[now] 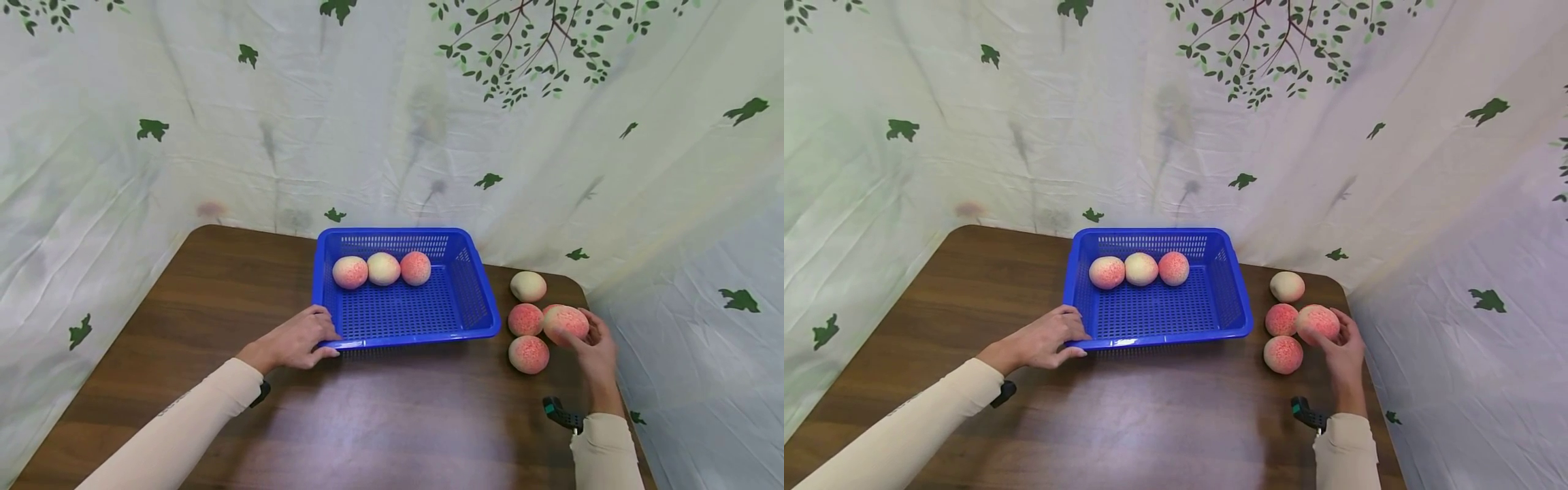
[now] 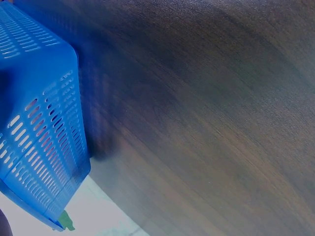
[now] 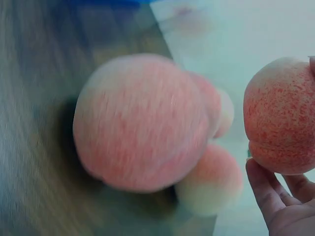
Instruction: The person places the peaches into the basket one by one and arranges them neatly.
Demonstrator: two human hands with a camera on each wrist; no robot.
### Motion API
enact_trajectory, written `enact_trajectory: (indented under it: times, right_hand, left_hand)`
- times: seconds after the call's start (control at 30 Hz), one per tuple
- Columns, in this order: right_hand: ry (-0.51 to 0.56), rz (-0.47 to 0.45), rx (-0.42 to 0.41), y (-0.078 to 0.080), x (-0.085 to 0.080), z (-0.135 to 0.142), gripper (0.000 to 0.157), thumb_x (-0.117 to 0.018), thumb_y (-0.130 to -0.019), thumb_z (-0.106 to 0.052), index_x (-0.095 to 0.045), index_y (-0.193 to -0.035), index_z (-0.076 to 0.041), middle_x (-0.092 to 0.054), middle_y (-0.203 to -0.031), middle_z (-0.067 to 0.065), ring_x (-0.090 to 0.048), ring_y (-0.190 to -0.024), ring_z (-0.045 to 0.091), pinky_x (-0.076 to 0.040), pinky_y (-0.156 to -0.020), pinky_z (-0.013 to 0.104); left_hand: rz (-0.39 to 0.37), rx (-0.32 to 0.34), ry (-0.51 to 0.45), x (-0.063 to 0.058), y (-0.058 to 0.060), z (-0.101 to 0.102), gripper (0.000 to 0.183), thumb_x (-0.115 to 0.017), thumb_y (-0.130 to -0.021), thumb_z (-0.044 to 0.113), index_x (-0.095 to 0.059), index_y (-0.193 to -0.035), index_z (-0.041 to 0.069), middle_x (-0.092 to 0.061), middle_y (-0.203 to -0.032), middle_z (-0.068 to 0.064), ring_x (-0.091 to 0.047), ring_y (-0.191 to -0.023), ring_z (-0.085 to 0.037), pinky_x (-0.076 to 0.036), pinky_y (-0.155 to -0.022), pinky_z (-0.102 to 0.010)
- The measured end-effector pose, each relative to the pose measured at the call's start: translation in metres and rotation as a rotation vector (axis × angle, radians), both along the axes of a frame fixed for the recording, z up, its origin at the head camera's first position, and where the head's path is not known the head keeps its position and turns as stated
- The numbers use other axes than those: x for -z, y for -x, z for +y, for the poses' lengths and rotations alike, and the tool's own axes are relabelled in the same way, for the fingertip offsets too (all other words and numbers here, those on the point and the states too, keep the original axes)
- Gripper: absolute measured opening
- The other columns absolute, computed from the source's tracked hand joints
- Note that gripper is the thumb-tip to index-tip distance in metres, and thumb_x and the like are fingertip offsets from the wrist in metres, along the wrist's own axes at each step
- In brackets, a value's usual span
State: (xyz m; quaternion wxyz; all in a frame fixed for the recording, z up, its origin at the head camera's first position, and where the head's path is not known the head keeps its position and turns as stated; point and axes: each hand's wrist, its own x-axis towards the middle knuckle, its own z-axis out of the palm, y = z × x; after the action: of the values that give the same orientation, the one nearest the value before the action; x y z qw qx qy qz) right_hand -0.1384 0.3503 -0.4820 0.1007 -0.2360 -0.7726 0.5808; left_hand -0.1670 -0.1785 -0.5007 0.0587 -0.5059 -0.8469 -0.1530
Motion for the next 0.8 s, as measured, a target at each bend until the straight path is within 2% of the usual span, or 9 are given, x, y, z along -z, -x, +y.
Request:
enact_trajectory:
  times: [0.03, 0.17, 0.4, 0.53, 0.67, 0.8]
  right_hand:
    - [0.011, 0.015, -0.008, 0.001, -0.001, -0.003, 0.068, -0.076, -0.083, -0.022, -0.042, -0.142, -0.018, -0.047, -0.131, 0.001, -0.046, -0.111, 0.01, -0.04, -0.082, 0.012]
    - [0.033, 0.031, -0.05, 0.006, -0.007, -0.015, 0.067, -0.076, -0.084, -0.022, -0.042, -0.142, -0.02, -0.046, -0.133, 0.0, -0.045, -0.114, 0.011, -0.041, -0.084, 0.014]
    - [0.078, 0.073, -0.131, 0.018, -0.016, -0.041, 0.065, -0.076, -0.083, -0.019, -0.044, -0.139, -0.017, -0.049, -0.128, 0.0, -0.048, -0.108, 0.011, -0.043, -0.082, 0.014]
    - [0.042, 0.064, -0.182, 0.024, -0.019, -0.056, 0.07, -0.076, -0.084, -0.023, -0.04, -0.143, -0.016, -0.046, -0.135, 0.004, -0.046, -0.112, 0.011, -0.042, -0.093, 0.019]
    - [0.056, 0.095, -0.247, 0.031, -0.02, -0.072, 0.07, -0.074, -0.086, -0.021, -0.037, -0.144, -0.014, -0.044, -0.138, 0.007, -0.044, -0.118, 0.014, -0.038, -0.102, 0.026]
    - [0.094, 0.122, -0.293, 0.04, -0.022, -0.089, 0.068, -0.075, -0.085, -0.016, -0.04, -0.143, -0.012, -0.048, -0.133, 0.006, -0.047, -0.116, 0.014, -0.041, -0.095, 0.018]
  left_hand:
    - [0.006, 0.003, -0.004, 0.0, 0.0, 0.0, 0.021, -0.067, -0.087, 0.024, -0.074, -0.094, 0.006, -0.07, -0.082, 0.0, -0.058, -0.079, -0.016, -0.042, -0.091, -0.042]
    - [0.02, 0.011, -0.012, -0.001, 0.0, 0.0, 0.02, -0.067, -0.086, 0.024, -0.074, -0.093, 0.006, -0.07, -0.081, 0.001, -0.058, -0.079, -0.016, -0.042, -0.09, -0.042]
    - [0.014, 0.01, -0.011, -0.001, 0.0, 0.0, 0.02, -0.067, -0.087, 0.024, -0.074, -0.093, 0.006, -0.07, -0.081, 0.001, -0.058, -0.079, -0.017, -0.042, -0.09, -0.042]
    - [0.014, 0.011, -0.015, 0.0, 0.0, 0.001, 0.019, -0.068, -0.086, 0.023, -0.074, -0.093, 0.006, -0.07, -0.081, 0.001, -0.057, -0.078, -0.016, -0.043, -0.09, -0.043]
    - [0.021, 0.013, -0.02, 0.0, 0.0, 0.0, 0.018, -0.069, -0.085, 0.021, -0.074, -0.093, 0.005, -0.07, -0.081, 0.001, -0.057, -0.077, -0.016, -0.043, -0.089, -0.043]
    - [0.027, 0.017, -0.028, 0.0, 0.0, 0.0, 0.017, -0.07, -0.083, 0.02, -0.074, -0.092, 0.006, -0.069, -0.079, 0.001, -0.057, -0.076, -0.016, -0.043, -0.089, -0.042]
